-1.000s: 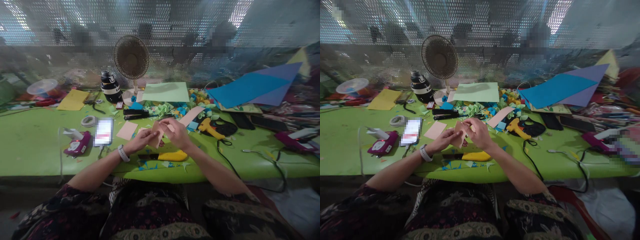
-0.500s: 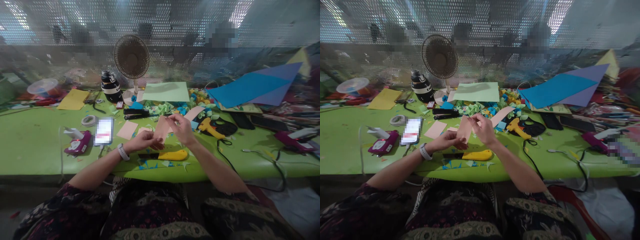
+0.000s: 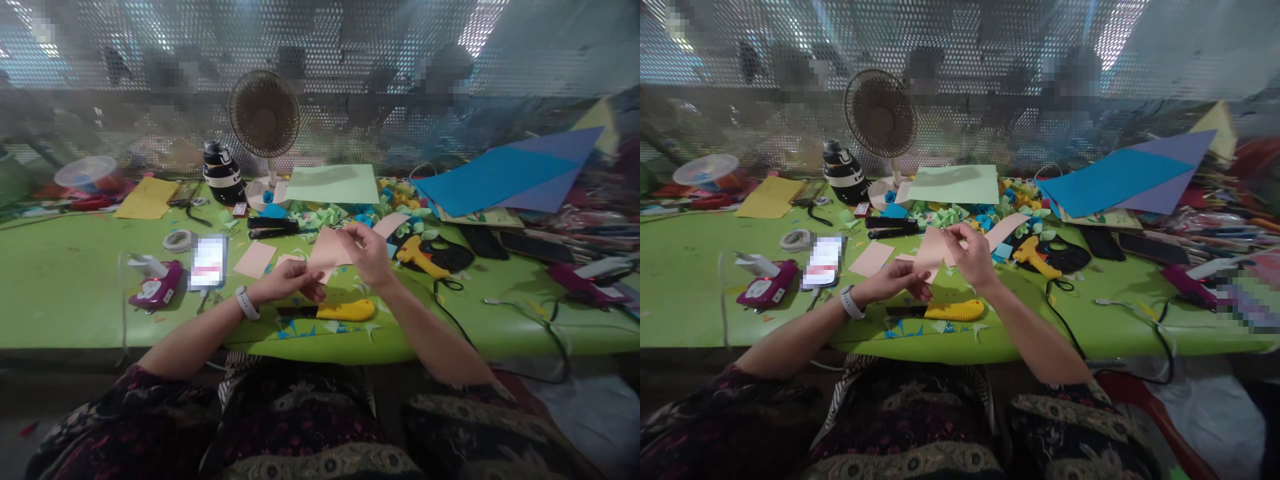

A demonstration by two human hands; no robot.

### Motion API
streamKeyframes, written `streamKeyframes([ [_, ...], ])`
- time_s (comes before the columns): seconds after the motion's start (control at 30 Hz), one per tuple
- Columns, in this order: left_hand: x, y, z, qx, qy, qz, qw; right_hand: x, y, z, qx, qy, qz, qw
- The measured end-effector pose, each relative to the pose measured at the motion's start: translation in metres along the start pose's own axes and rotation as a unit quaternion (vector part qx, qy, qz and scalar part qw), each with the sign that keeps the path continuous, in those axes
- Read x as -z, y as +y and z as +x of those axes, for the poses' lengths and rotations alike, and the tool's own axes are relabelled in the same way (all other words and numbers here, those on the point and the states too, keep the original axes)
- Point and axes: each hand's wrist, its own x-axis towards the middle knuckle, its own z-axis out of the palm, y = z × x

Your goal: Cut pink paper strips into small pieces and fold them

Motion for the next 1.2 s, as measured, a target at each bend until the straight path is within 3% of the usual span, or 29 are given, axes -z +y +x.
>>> streamKeyframes([
  [0.07, 0.001, 0.001, 0.0, -0.012, 0.025, 0.003, 1.0, 0.001, -0.002, 0.001, -0.037, -0.026, 0.032, 0.998],
  [0.17, 0.002, 0.002, 0.001, -0.02, 0.057, 0.001, 0.998, -0.002, -0.004, -0.002, -0.094, -0.139, 0.008, 0.986],
  [0.27, 0.002, 0.003, 0.001, -0.018, 0.07, 0.001, 0.997, -0.007, -0.004, -0.005, -0.065, -0.212, -0.042, 0.974],
  [0.4, 0.003, 0.005, 0.0, -0.018, 0.064, -0.006, 0.998, -0.006, 0.001, -0.003, -0.023, -0.219, -0.059, 0.974],
  [0.6, 0.007, 0.007, -0.002, -0.034, 0.064, 0.001, 0.997, -0.001, 0.004, 0.004, -0.079, -0.235, 0.024, 0.968],
  [0.8, 0.01, 0.004, -0.001, -0.063, 0.074, 0.013, 0.995, -0.007, 0.0, 0.0, -0.131, -0.296, 0.08, 0.943],
  [1.2, 0.01, 0.002, 0.002, -0.057, 0.079, 0.021, 0.995, 0.006, 0.006, 0.008, -0.128, -0.361, 0.064, 0.921],
])
